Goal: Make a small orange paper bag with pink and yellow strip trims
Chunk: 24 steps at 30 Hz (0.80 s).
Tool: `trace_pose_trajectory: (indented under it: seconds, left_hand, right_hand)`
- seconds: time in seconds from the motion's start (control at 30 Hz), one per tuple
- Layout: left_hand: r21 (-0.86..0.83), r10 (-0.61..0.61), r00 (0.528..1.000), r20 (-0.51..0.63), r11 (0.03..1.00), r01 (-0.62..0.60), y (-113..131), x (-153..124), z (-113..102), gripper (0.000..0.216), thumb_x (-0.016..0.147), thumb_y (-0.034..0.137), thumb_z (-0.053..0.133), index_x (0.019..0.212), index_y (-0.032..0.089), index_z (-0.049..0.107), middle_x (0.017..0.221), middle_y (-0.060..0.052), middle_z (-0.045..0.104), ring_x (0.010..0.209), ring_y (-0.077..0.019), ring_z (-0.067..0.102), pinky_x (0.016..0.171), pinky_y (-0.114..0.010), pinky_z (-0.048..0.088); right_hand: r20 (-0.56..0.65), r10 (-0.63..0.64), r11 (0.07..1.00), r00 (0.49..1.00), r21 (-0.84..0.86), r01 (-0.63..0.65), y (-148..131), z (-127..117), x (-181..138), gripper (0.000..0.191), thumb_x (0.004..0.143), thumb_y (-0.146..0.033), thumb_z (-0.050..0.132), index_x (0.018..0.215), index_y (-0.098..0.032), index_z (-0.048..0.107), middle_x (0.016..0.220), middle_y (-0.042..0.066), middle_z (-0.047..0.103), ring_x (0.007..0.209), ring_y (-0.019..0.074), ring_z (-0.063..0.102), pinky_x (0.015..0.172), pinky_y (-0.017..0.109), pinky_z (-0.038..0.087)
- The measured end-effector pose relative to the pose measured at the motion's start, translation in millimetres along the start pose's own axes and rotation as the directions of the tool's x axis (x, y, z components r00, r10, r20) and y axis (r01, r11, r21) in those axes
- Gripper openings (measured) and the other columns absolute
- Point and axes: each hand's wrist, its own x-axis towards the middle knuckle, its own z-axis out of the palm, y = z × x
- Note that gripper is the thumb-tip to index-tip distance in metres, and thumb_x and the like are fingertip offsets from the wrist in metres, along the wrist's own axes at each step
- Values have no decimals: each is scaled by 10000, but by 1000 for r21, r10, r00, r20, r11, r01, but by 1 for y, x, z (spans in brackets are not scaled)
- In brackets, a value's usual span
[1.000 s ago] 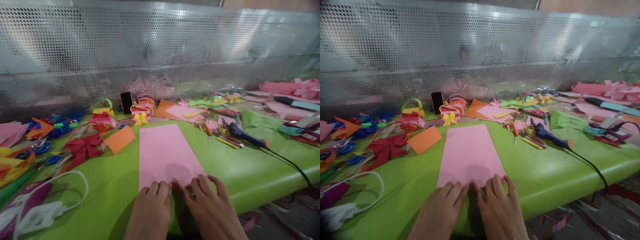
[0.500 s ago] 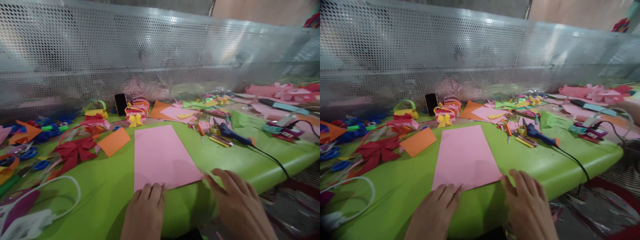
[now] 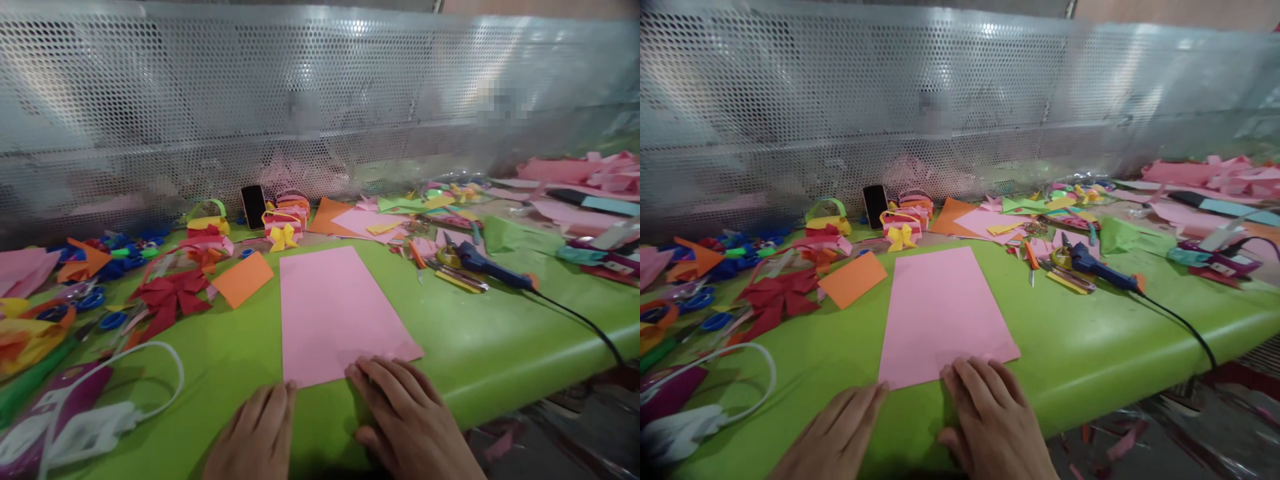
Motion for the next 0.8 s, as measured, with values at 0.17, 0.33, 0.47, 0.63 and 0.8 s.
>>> trace_pose_trajectory:
  seconds: [0.17,0.33,0.47,0.63,0.8]
  left_hand:
    - [-34,-148,986,-75,989,146,7,13,-3,308,820,174,470,1108,151,578,1095,-94,635,1019,-253,565,801,-342,496]
    - [-366,-225,962,155,891,267,18,58,-9,149,808,193,570,944,219,623,909,-20,641,839,-185,598,703,-308,500]
    - [-423,-211,954,215,860,286,14,68,-12,68,803,145,571,810,190,621,820,-6,637,755,-172,592,661,-305,472]
    - [-380,-138,979,147,906,185,7,66,-6,89,821,147,538,816,196,612,793,2,634,716,-168,579,625,-293,424]
    - [-329,-83,990,111,937,115,6,67,-4,193,802,43,480,803,181,615,753,2,628,680,-178,565,575,-294,398]
  right_hand:
    - [-16,5,1000,1000,-9,-5,-3,2,4,442,868,-518,411,1121,-219,615,1081,-5,667,987,195,548,917,327,318]
    - [-56,-118,993,991,-2,118,12,-1,4,371,890,-457,420,1097,-226,624,1018,2,681,960,194,551,932,355,331]
    - [-48,-56,996,997,73,60,33,-8,0,271,923,-240,401,1052,-192,633,975,56,660,929,172,564,802,295,467]
    - [28,-22,963,999,268,14,44,-19,5,243,904,-134,399,939,-180,636,847,63,622,798,157,565,675,263,488]
    - [107,-29,968,994,250,2,45,-18,10,268,917,-133,367,914,-185,629,834,62,602,771,165,540,680,289,445]
